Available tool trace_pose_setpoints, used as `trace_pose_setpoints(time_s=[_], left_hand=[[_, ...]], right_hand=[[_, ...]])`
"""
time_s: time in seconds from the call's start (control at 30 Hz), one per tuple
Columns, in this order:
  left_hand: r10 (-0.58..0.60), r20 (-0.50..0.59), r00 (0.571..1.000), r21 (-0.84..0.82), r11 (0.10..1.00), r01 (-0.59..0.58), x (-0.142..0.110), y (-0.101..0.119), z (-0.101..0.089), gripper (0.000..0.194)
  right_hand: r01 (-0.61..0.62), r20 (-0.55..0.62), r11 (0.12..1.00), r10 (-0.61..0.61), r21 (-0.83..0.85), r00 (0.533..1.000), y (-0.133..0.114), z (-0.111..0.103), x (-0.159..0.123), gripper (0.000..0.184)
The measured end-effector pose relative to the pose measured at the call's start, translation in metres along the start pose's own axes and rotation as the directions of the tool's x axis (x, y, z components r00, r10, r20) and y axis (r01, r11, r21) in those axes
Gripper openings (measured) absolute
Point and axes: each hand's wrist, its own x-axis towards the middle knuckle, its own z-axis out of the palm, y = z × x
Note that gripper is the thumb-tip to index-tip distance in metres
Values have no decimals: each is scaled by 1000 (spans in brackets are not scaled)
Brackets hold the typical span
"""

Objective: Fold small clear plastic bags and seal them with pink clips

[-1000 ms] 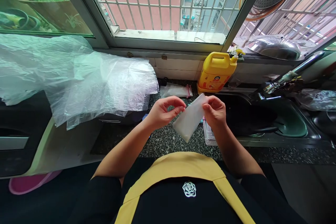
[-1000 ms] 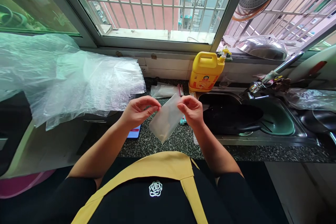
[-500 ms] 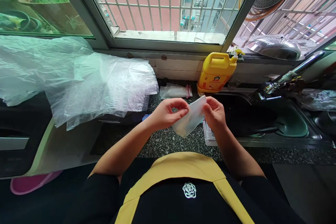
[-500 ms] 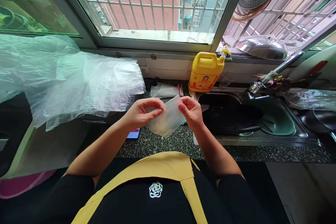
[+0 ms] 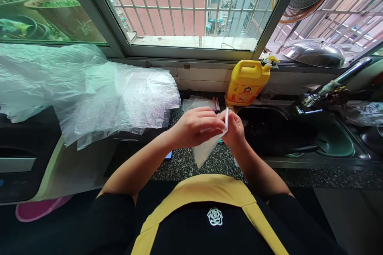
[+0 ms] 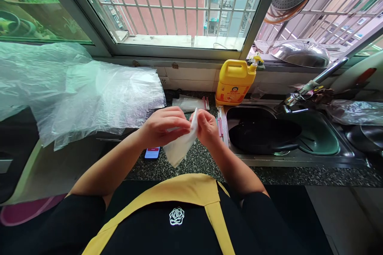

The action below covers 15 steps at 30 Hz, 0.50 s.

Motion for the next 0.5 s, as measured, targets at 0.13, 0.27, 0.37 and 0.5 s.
trace_pose_setpoints(time_s=[0.13, 0.27, 0.37, 0.5], left_hand=[[124, -58, 991, 121, 986, -116, 8, -3, -1, 12], [158, -122, 980, 169, 976, -136, 11, -6, -3, 5], [138, -177, 975, 169, 980, -108, 12, -7, -3, 9], [113, -241, 964, 61, 993, -101, 10, -9, 0, 13]], right_hand=[[-101, 28, 986, 98, 134, 995, -4, 14, 3, 51], [-152, 53, 969, 144, 194, 988, -4, 21, 5, 39], [-165, 96, 956, 146, 240, 985, -3, 23, 6, 39], [-204, 162, 937, 163, 282, 973, -5, 25, 7, 41]])
